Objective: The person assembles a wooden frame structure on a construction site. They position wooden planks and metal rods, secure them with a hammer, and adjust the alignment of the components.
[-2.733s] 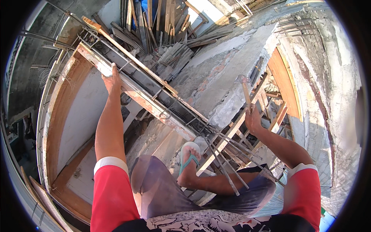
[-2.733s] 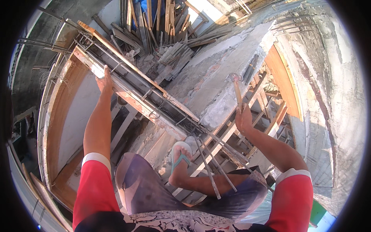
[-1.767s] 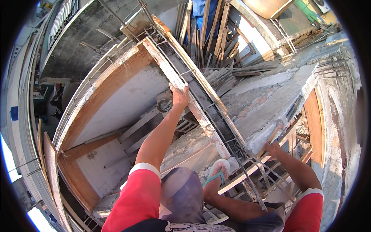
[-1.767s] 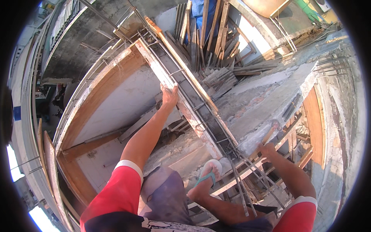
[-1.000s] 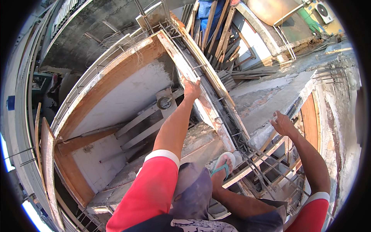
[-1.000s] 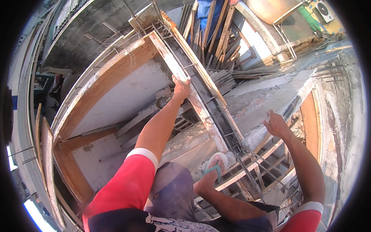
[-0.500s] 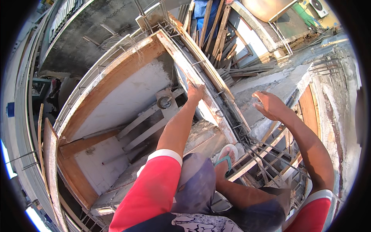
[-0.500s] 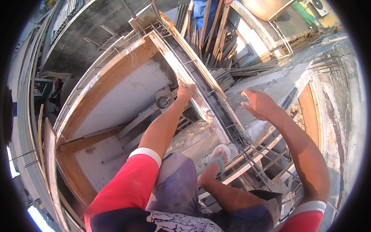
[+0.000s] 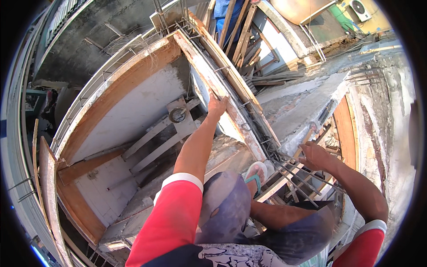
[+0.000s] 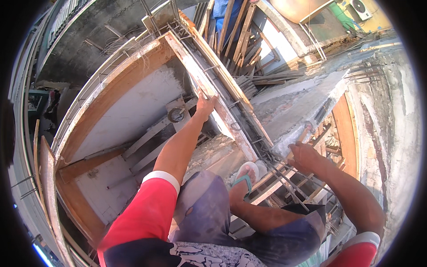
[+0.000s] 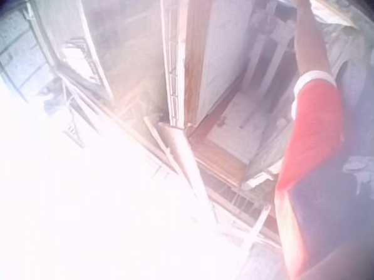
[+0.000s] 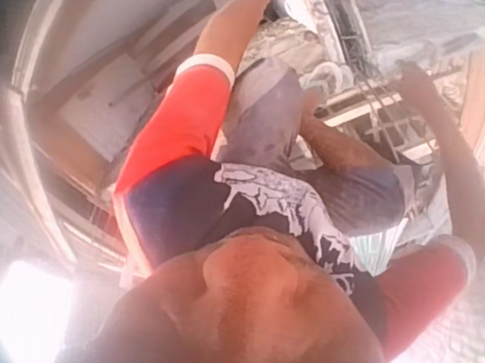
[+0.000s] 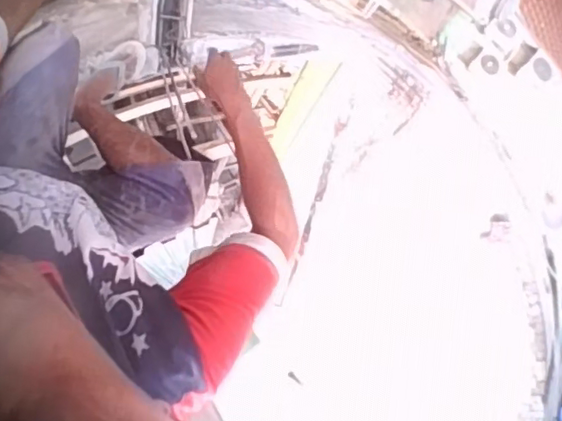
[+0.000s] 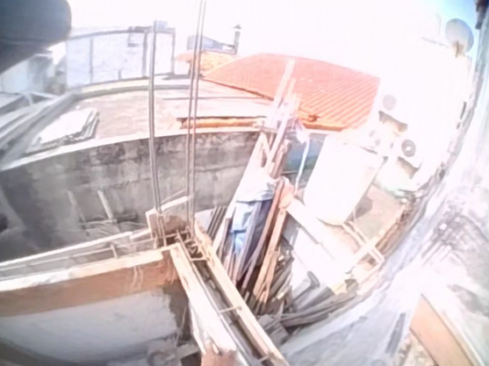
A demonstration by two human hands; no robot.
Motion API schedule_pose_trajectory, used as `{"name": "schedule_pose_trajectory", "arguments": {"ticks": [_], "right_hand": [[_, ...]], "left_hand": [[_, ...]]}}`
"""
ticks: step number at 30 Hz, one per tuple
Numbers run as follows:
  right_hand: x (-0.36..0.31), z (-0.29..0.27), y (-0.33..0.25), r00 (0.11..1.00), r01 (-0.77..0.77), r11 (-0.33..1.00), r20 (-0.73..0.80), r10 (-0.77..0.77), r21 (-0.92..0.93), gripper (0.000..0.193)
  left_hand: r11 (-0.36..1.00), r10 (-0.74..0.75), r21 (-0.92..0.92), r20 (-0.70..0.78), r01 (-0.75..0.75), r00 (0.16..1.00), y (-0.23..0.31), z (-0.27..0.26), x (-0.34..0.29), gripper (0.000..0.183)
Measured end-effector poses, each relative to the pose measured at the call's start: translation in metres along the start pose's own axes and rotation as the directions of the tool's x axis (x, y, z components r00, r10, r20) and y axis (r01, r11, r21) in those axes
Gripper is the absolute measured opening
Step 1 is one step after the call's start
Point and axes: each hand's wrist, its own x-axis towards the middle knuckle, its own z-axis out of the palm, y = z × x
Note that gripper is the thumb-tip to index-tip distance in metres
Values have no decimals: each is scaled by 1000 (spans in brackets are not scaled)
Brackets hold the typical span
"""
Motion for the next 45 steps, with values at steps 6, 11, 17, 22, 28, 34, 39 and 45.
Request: {"name": "schedule_pose_trajectory", "arguments": {"ticks": [6,11,17,22,28,34,39,45], "right_hand": [[56,-60,-29,964,114,990,-250,-89,87,55],[77,-112,-20,888,-46,990,-450,101,131,52],[44,-80,-169,422,489,730,-862,282,478,36],[-38,58,-215,852,230,540,-435,290,809,26],[-129,170,-167,528,505,-594,319,787,626,37],[-150,141,-136,395,451,-364,183,900,815,84],[-167,136,-112,263,184,-161,109,959,970,86],[-156,106,-66,285,362,50,-161,945,931,67]], "left_hand": [[993,38,111,19,-40,999,5,-7,-2,106],[999,34,15,49,-35,998,-5,-1,8,109],[997,79,-18,24,-79,997,-18,-5,30,115],[996,86,32,31,-87,996,-21,-3,38,113],[956,178,231,22,-179,984,10,-2,4,117],[480,709,750,-27,-455,704,27,-7,-12,113],[181,795,828,194,-530,575,60,-12,37,96],[-67,661,915,339,-398,669,78,-8,86,78]]}}
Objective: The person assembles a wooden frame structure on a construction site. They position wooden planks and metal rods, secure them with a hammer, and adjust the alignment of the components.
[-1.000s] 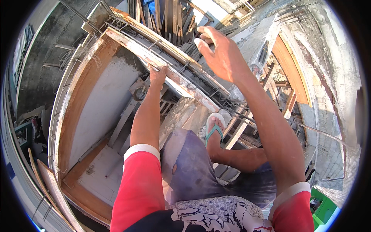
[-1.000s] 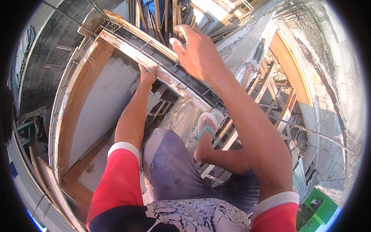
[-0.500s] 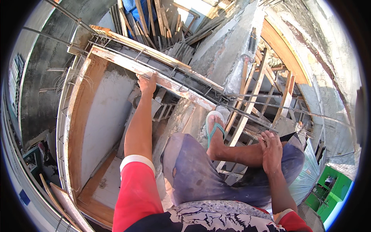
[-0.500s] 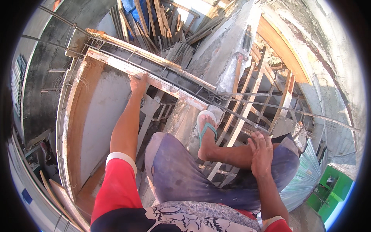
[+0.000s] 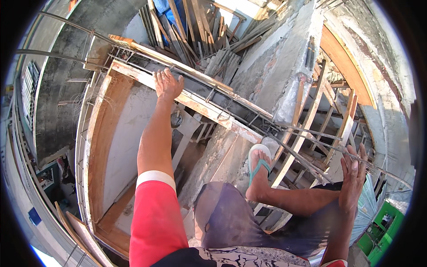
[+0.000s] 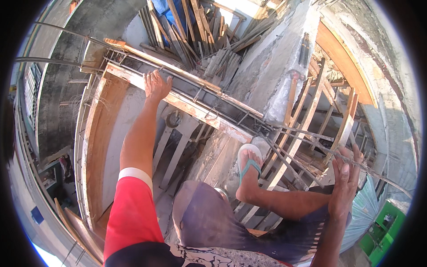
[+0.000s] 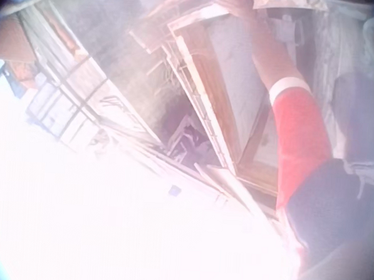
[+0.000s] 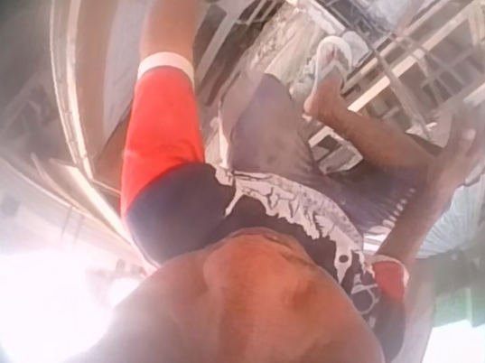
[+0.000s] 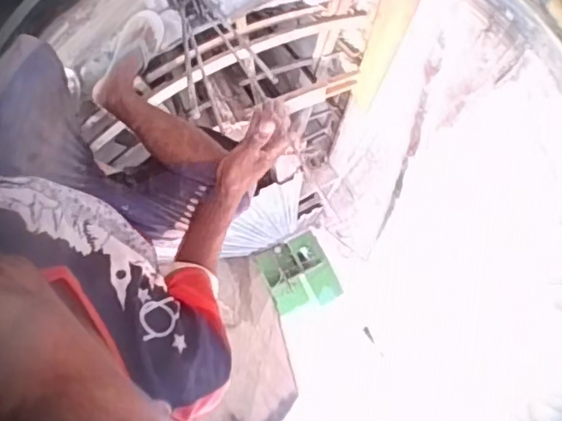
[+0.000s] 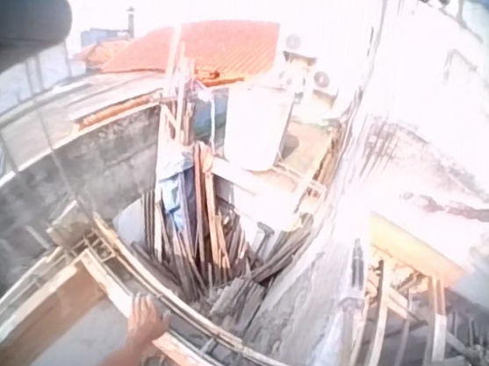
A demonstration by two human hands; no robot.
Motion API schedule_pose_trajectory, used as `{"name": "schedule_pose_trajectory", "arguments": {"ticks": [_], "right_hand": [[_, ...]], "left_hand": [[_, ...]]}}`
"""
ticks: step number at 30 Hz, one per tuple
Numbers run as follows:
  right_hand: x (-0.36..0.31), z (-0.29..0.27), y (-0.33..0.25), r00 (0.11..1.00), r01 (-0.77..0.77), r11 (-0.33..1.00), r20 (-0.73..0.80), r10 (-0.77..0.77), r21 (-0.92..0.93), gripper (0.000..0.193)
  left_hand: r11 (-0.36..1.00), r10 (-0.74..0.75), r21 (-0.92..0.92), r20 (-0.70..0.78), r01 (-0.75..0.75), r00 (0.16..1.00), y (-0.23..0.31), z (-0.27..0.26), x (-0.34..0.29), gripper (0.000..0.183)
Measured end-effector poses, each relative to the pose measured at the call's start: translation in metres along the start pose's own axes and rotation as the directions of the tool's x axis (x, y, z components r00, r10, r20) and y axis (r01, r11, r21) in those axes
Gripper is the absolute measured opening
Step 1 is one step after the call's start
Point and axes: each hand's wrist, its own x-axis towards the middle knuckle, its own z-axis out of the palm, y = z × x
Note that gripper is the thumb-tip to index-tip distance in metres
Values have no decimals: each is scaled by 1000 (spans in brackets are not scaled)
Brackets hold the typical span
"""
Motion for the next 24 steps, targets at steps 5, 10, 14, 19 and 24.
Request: {"name": "schedule_pose_trajectory", "arguments": {"ticks": [5,10,14,19,24], "right_hand": [[23,-3,19,991,-83,994,96,89,-68,50],[26,12,36,986,-162,980,14,164,-113,51],[28,18,38,960,-275,947,1,279,-166,51],[29,42,21,886,-464,866,-98,454,-186,55],[28,36,34,851,-522,840,-163,500,-145,57]], "left_hand": [[977,-4,-209,138,33,990,-32,13,37,67],[837,-483,-365,-142,408,864,15,1,57,81],[805,-537,-247,86,540,839,19,5,77,90],[685,-645,-307,165,661,746,32,-14,87,87],[676,-670,-335,93,656,737,40,-15,86,94]]}}
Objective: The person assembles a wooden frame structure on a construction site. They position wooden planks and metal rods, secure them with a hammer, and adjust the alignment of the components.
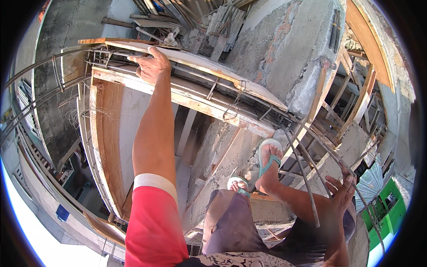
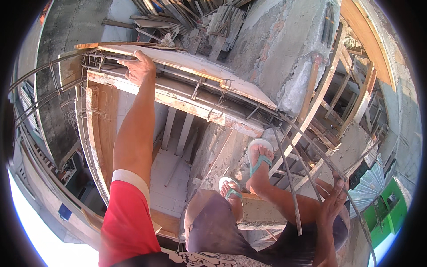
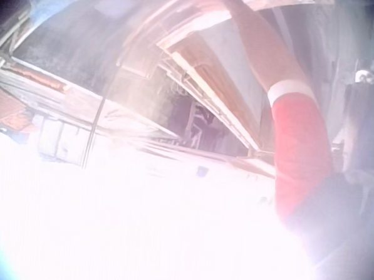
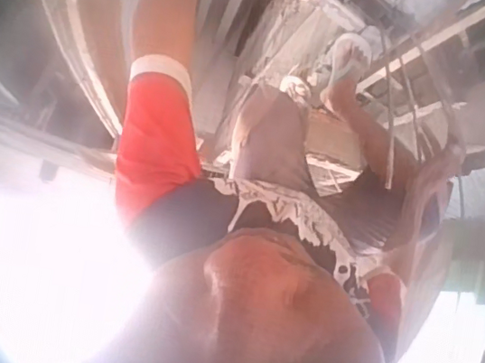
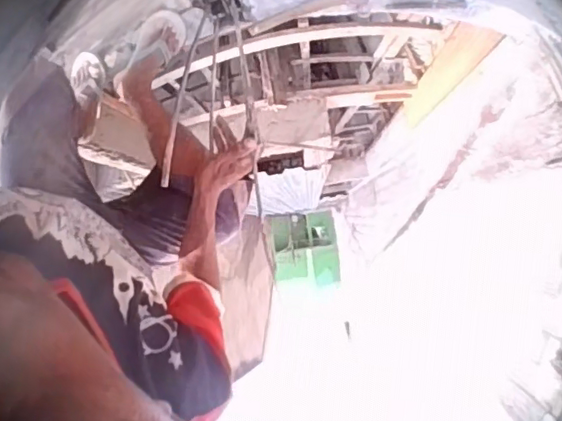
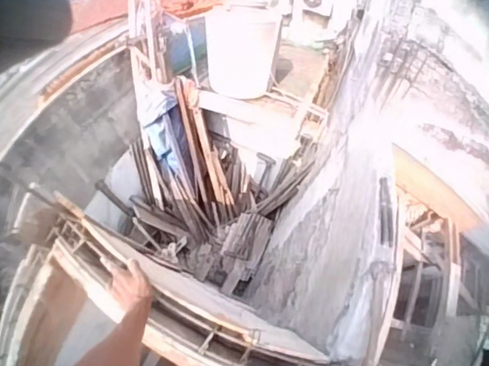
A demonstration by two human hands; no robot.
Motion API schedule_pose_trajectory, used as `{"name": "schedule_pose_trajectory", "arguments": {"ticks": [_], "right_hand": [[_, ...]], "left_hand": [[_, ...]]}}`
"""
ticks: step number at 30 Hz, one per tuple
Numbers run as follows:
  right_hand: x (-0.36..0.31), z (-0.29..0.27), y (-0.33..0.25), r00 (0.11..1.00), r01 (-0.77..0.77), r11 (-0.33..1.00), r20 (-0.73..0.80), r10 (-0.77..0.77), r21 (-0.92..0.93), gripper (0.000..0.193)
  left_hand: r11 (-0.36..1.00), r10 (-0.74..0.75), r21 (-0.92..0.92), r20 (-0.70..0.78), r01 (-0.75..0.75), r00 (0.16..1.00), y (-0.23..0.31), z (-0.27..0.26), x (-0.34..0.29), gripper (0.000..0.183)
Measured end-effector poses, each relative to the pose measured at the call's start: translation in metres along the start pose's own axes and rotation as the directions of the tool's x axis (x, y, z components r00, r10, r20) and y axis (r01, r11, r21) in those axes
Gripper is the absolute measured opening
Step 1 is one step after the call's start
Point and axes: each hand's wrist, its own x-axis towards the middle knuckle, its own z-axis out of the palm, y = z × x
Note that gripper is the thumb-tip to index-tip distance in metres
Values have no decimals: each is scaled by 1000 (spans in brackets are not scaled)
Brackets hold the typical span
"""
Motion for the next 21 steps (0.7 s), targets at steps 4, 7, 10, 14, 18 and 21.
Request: {"name": "schedule_pose_trajectory", "arguments": {"ticks": [4,7,10,14,18,21], "right_hand": [[-1,-4,6,1000,-13,1000,-5,13,11,58],[8,-2,1,998,26,999,53,-24,-47,59],[3,-3,-3,989,107,989,118,-94,-104,59],[9,2,0,978,168,981,140,-154,-97,59],[5,-2,-5,988,104,989,126,-91,-103,62],[14,1,-5,988,85,989,142,-67,-123,62]], "left_hand": [[989,136,65,-56,-132,989,-12,14,3,92],[988,123,104,-48,-117,991,-16,14,6,93],[985,150,94,-44,-146,988,-11,16,3,96],[983,120,133,27,-123,992,3,3,1,95],[974,181,154,-66,-169,981,-19,24,7,94],[990,100,94,37,-103,994,-12,5,3,92]]}}
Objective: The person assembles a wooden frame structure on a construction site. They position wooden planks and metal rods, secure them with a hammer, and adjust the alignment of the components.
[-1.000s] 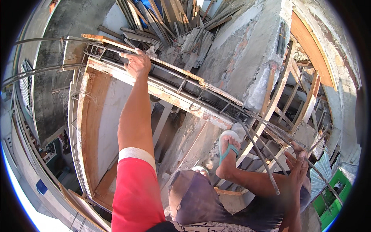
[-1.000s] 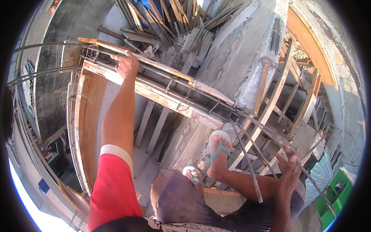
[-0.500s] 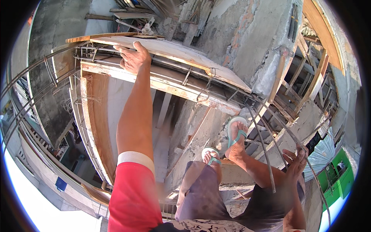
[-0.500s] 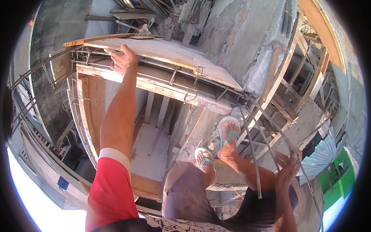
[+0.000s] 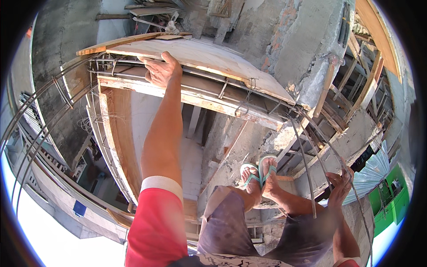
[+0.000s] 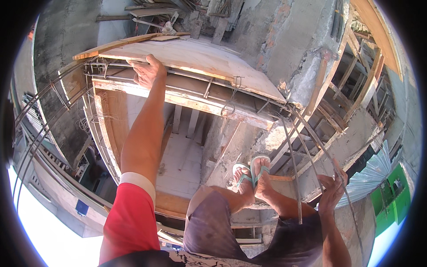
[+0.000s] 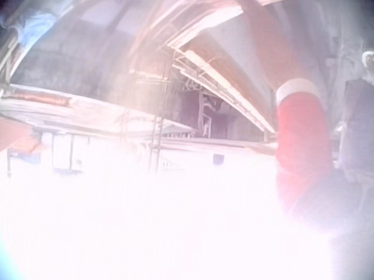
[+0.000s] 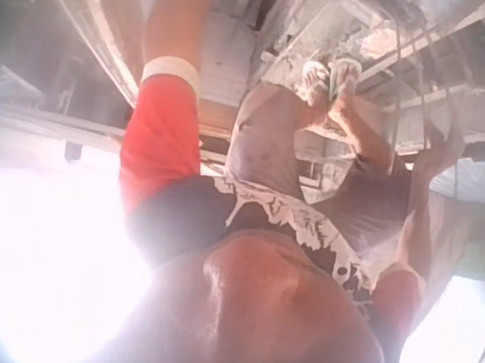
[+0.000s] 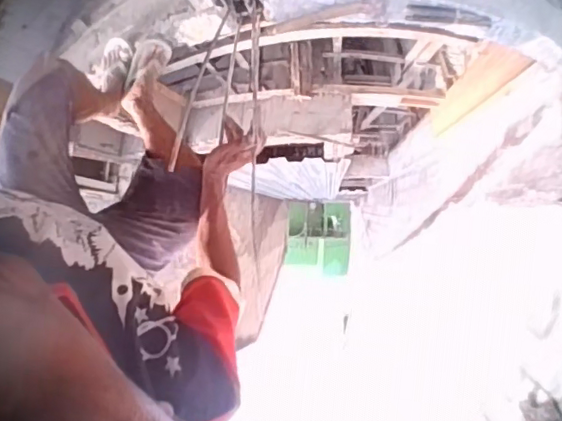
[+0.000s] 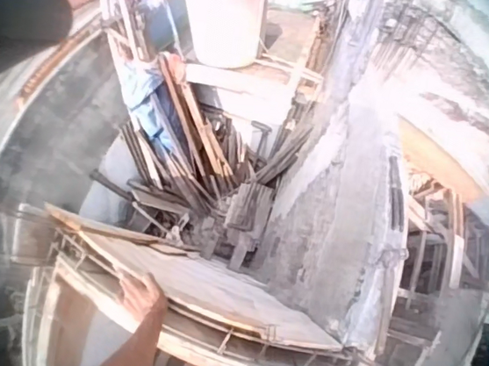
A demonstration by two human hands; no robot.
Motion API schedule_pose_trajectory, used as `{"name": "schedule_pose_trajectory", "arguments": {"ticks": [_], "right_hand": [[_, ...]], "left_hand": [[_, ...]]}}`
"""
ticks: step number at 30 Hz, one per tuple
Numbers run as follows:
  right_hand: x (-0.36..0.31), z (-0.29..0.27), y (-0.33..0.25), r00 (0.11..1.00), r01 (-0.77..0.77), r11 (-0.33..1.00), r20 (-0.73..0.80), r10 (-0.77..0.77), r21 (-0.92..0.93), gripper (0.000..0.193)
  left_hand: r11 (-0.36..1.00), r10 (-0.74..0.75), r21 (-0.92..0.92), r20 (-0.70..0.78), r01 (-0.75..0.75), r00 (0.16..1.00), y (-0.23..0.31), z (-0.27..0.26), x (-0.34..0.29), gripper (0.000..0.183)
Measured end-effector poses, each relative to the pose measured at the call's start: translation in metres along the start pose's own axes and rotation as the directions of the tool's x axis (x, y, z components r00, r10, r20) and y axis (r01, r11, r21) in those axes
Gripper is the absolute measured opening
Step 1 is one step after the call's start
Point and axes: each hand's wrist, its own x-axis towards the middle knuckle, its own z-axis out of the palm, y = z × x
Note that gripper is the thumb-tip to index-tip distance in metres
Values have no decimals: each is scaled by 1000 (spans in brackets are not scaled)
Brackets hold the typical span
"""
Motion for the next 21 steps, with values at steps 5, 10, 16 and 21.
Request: {"name": "schedule_pose_trajectory", "arguments": {"ticks": [5,10,16,21], "right_hand": [[-11,-3,12,999,-22,999,-30,23,45,55],[-14,-1,12,997,-51,997,-52,54,64,58],[-16,2,-12,998,-11,994,60,4,112,63],[-19,-9,-14,994,32,989,101,-47,143,47]], "left_hand": [[1000,-7,16,46,7,999,6,3,4,88],[986,0,168,-38,7,999,-14,16,9,92],[988,0,155,0,0,1000,-11,19,10,93],[979,-24,203,12,21,1000,-8,24,14,88]]}}
